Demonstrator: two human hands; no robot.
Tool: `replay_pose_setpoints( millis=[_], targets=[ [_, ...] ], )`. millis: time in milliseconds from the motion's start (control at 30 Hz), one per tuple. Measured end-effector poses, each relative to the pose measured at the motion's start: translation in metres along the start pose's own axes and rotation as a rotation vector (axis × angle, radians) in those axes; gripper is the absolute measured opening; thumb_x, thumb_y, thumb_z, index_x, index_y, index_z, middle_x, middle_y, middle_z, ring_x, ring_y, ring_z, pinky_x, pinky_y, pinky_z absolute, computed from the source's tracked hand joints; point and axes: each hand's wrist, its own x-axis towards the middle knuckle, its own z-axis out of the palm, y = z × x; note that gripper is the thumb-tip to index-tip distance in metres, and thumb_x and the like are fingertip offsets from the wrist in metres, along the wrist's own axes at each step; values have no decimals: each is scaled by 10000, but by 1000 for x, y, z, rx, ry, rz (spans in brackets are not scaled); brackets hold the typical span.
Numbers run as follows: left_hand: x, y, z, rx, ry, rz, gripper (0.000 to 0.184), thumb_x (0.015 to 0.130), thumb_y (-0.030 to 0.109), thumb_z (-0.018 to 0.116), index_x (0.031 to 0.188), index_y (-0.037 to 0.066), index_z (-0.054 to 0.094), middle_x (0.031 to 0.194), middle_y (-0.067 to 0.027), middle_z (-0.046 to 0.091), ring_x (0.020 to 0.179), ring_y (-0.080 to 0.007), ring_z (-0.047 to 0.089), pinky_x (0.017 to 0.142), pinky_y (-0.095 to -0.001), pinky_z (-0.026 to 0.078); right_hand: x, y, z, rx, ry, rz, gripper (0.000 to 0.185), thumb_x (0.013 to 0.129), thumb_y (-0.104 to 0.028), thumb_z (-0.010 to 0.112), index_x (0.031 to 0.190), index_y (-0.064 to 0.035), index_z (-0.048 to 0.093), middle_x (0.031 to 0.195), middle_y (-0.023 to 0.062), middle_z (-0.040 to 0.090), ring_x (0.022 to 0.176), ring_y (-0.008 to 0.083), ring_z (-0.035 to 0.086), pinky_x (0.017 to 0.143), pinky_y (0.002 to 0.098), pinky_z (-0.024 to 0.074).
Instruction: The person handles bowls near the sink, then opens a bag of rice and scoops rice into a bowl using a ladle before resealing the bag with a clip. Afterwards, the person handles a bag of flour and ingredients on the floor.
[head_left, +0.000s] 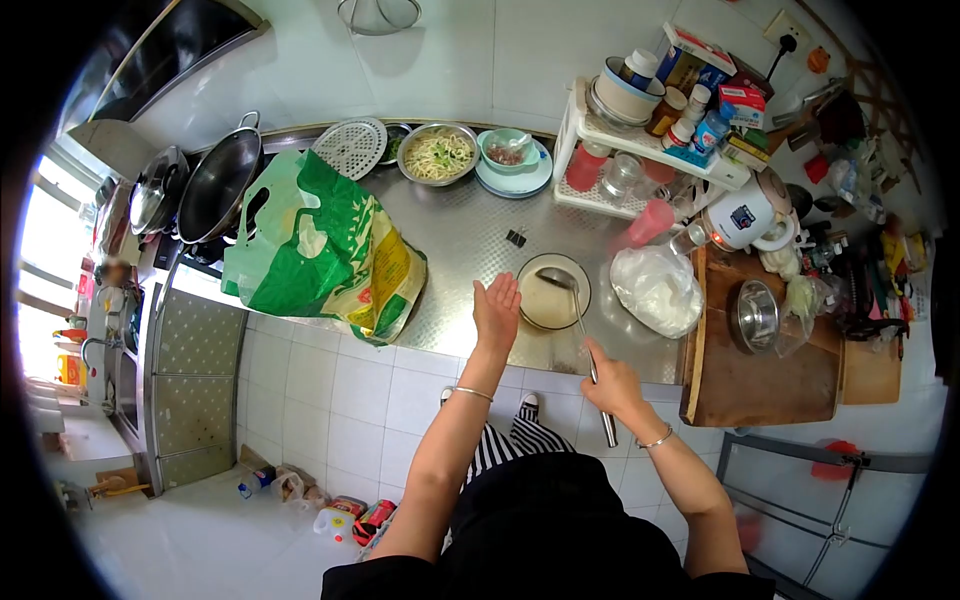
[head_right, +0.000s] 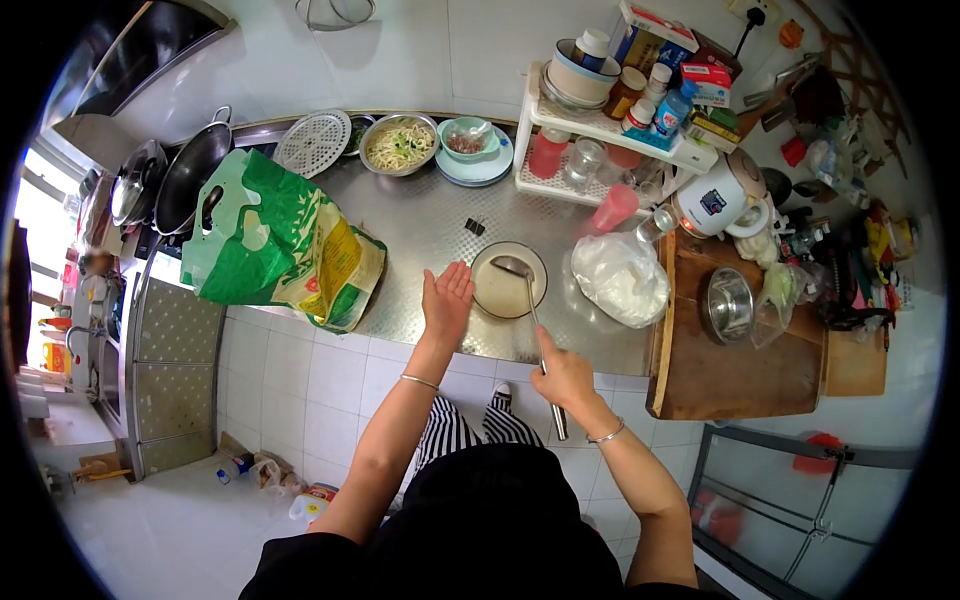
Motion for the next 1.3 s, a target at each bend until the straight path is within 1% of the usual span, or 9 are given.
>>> replay_pose_setpoints(
  millis=[367,433,500,567,633,767,833,933,1300],
  targets=[
    [-1,-4,3,-32,34,-15,690,954,522,307,1345,-47,319,1396,-152,367,1297,-260,353,1083,-382,285,-11,0,-19,30,7,10,738,658,-164,569,1367,-115,370,703,195,615,666,386,604,655,467,485],
    [0,-3,9,-34,31,-13,692,954,523,308,1347,-46,316,1396,-152,370,1295,-261,356,1081,-383,287,-14,1,-20,20,93,-32,734,655,-156,562,1365,-128,377,679,185,613,638,386,597,645,473,481],
    [0,-3,10,-1,-20,-26,752,945,559,270,1408,-32,223,1468,-141,270,1357,-244,262,1114,-364,189,-16,-1,-22,9,97,-41,718,662,-158,567,1357,-116,389,686,183,620,623,371,601,622,465,483],
    [0,-7,13,-8,-9,-41,755,942,564,273,1411,-25,222,1470,-137,269,1361,-243,251,1117,-364,175,-21,1,-21,-2,104,-44,703,669,-160,571,1349,-104,400,693,181,626,609,356,605,600,456,484],
    [3,-4,19,-17,-1,-44,758,939,569,275,1414,-19,220,1471,-133,267,1366,-242,241,1119,-364,160,-21,2,-19,66,106,-41,705,664,-151,569,1349,-109,405,658,173,613,604,351,603,579,450,476],
    [1,-7,16,-17,-1,-88,713,952,539,278,1407,-8,240,1467,-112,285,1357,-247,255,1102,-378,206,-28,1,-20,224,141,-10,710,663,-145,570,1352,-96,404,580,141,563,541,312,571,539,410,451],
    [2,-9,19,-10,-14,-106,717,950,545,272,1415,1,230,1476,-104,272,1364,-242,240,1102,-378,198,-25,-2,-26,437,69,39,709,665,-137,566,1353,-84,404,532,102,497,487,260,511,513,372,419],
    [2,-5,20,-33,3,-93,727,944,558,276,1418,9,229,1480,-104,266,1372,-239,223,1098,-377,193,-29,2,-17,614,103,18,712,667,-131,565,1359,-93,402,530,84,468,469,227,465,504,354,398],
    [-3,-2,23,-20,-64,-45,732,943,552,287,1409,-10,235,1469,-112,277,1356,-239,252,1087,-383,224,-30,-3,-13,418,152,29,714,671,-122,562,1367,-151,407,551,86,488,482,242,501,531,358,437]
  ],
)
